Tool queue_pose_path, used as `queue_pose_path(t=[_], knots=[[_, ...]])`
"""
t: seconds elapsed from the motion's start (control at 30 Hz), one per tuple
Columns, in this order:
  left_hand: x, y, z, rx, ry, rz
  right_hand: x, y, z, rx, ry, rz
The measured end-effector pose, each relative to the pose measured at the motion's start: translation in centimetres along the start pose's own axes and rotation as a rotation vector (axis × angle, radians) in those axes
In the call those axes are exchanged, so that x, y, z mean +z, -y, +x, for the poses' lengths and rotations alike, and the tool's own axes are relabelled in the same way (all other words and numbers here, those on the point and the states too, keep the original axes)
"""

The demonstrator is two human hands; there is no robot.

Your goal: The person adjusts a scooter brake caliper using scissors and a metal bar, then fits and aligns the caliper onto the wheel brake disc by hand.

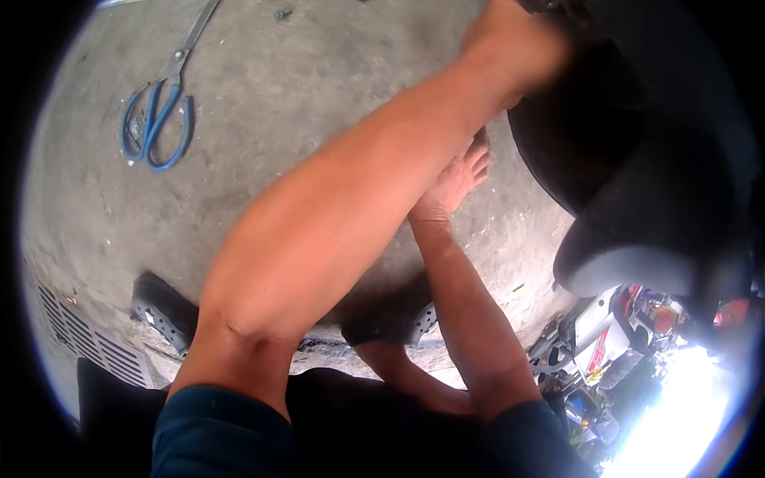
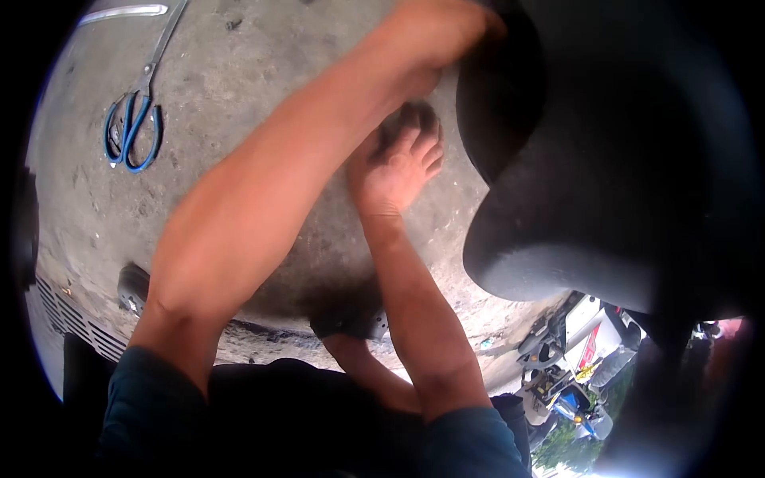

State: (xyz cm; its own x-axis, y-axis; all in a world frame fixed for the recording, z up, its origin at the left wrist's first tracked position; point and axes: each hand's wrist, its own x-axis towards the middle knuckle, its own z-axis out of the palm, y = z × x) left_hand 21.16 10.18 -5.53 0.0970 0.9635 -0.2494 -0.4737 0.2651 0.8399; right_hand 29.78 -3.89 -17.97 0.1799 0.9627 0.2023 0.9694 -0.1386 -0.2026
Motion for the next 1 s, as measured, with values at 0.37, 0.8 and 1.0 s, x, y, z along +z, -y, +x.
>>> queue_pose_path(t=[0.37, 0.8, 1.0], knots=[[1.2, 0.1, 1.8, -0.281, -0.135, 0.352, 0.7, -0.7, 0.1, 0.029, 0.062, -0.033], [0.3, 2.2, 2.6, -0.118, -0.055, 0.220, 0.6, -0.8, -0.6, 0.001, 0.079, -0.111], [0.1, 3.0, 2.0, -0.043, -0.029, 0.011, 1.2, -1.6, -0.2, 0.038, 0.113, -0.173]])
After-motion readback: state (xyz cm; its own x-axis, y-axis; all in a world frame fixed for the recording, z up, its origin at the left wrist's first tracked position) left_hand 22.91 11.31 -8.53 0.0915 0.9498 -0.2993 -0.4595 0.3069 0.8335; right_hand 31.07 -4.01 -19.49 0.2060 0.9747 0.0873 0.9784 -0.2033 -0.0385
